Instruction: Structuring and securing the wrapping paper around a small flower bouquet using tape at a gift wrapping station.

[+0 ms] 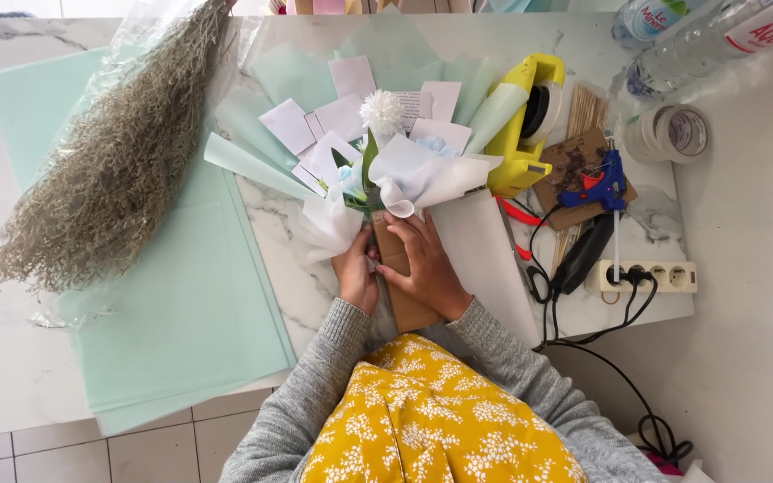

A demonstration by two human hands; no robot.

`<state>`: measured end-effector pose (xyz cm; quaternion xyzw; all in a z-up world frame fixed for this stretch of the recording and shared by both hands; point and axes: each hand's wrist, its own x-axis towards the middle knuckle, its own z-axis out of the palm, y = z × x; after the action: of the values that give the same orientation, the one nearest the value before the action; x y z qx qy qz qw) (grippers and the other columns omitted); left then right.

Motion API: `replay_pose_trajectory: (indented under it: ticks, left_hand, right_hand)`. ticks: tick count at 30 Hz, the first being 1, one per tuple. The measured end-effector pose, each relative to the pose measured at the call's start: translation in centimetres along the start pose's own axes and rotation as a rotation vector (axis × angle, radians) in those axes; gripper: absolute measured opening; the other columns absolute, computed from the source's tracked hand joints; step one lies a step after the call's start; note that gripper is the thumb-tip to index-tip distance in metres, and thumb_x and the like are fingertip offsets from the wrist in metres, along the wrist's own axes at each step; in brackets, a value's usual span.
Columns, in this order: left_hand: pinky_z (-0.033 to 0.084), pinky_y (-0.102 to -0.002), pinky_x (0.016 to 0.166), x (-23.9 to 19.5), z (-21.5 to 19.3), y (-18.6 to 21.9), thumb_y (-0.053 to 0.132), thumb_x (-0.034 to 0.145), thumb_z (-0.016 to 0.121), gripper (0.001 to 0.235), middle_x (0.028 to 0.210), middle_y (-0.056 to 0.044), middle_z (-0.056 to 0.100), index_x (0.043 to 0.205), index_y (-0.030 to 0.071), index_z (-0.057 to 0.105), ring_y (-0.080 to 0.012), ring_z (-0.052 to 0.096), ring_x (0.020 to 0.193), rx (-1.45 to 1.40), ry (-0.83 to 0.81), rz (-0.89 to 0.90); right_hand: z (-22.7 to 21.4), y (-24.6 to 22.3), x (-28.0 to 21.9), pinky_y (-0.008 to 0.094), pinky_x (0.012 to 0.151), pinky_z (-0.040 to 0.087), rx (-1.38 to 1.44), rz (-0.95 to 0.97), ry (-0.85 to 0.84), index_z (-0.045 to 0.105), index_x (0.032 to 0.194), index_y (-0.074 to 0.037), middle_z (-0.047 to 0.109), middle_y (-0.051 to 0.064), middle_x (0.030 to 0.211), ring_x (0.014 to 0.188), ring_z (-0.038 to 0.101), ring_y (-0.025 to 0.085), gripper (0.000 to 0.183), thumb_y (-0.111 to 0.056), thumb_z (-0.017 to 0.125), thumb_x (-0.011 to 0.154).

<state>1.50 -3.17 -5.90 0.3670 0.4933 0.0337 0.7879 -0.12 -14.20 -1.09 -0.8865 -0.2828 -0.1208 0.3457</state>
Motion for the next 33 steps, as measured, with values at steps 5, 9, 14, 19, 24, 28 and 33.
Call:
replay_pose_trajectory:
  ticks: [5, 9, 14, 19, 24, 28, 33]
  left_hand:
    - [0.039, -0.026, 0.041, -1.6, 0.9, 1.6, 0.016, 0.069, 0.079, 0.028, 0.050, -0.006, 0.048, 0.071, -0.002, 0.058, -0.0107, 0.047, 0.040, 0.003, 0.048, -0.005]
    - [0.037, -0.028, 0.038, 1.2, 0.3, -1.0, 0.021, 0.067, 0.083, 0.034, 0.048, -0.009, 0.048, 0.072, -0.003, 0.058, -0.0112, 0.045, 0.037, 0.080, 0.076, 0.019]
    - [0.035, -0.027, 0.035, 1.0, -0.2, -0.1, 0.022, 0.069, 0.081, 0.032, 0.047, -0.010, 0.049, 0.069, 0.000, 0.058, -0.0118, 0.045, 0.035, 0.144, 0.052, 0.051]
    - [0.036, -0.023, 0.035, -5.0, -0.2, 4.6, 0.028, 0.076, 0.077, 0.038, 0.045, -0.007, 0.049, 0.059, 0.004, 0.053, -0.0099, 0.046, 0.036, 0.122, 0.025, 0.098]
    - [0.042, -0.026, 0.071, -4.0, -2.0, 4.4, 0.028, 0.096, 0.058, 0.031, 0.067, 0.000, 0.051, 0.072, 0.010, 0.056, -0.0103, 0.048, 0.066, 0.361, -0.312, 0.302]
    - [0.037, -0.030, 0.082, -6.1, -0.6, 5.9, 0.036, 0.097, 0.054, 0.026, 0.086, 0.001, 0.056, 0.087, 0.013, 0.061, -0.0110, 0.046, 0.088, 0.470, -0.337, 0.255]
    - [0.022, -0.045, 0.113, -11.0, 2.3, 9.3, 0.040, 0.095, 0.051, 0.065, 0.145, -0.020, 0.034, 0.142, -0.001, 0.035, -0.0295, 0.027, 0.139, 0.448, -0.427, 0.178]
  right_hand:
    - [0.6, 0.5, -0.4, 0.058, 0.111, 0.025, -0.026, 0.009, -0.008, 0.047, 0.129, -0.008, 0.050, 0.012, 0.139, 0.128, 0.046, 0.033, 0.066, -0.027, 0.078, 0.074]
    - [1.1, 0.8, -0.6, 0.057, 0.111, 0.026, -0.075, 0.009, -0.008, 0.047, 0.129, -0.009, 0.051, 0.010, 0.137, 0.128, 0.046, 0.032, 0.068, -0.029, 0.078, 0.072]
    - [1.1, 0.1, -0.5, 0.057, 0.110, 0.027, -0.059, 0.045, 0.011, 0.049, 0.128, -0.007, 0.054, 0.015, 0.130, 0.125, 0.048, 0.036, 0.068, -0.024, 0.080, 0.070]
    - [0.8, -2.0, -0.3, 0.056, 0.109, 0.030, -0.032, 0.126, 0.048, 0.049, 0.130, -0.007, 0.055, 0.016, 0.127, 0.124, 0.048, 0.037, 0.067, -0.015, 0.079, 0.071]
    - [0.2, -1.4, -0.4, 0.045, 0.105, 0.036, 0.150, 0.248, 0.169, 0.060, 0.116, -0.009, 0.061, 0.007, 0.116, 0.118, 0.055, 0.027, 0.029, -0.009, 0.064, 0.087]
    - [-0.6, -2.1, 0.7, 0.039, 0.094, 0.042, 0.202, 0.254, 0.166, 0.068, 0.104, -0.015, 0.066, -0.002, 0.100, 0.102, 0.060, 0.021, 0.016, -0.015, 0.064, 0.088]
    - [0.7, -1.7, 0.1, 0.036, 0.089, 0.038, 0.219, 0.240, 0.042, 0.067, 0.111, -0.020, 0.067, -0.005, 0.109, 0.106, 0.056, 0.019, 0.040, -0.019, 0.079, 0.073]
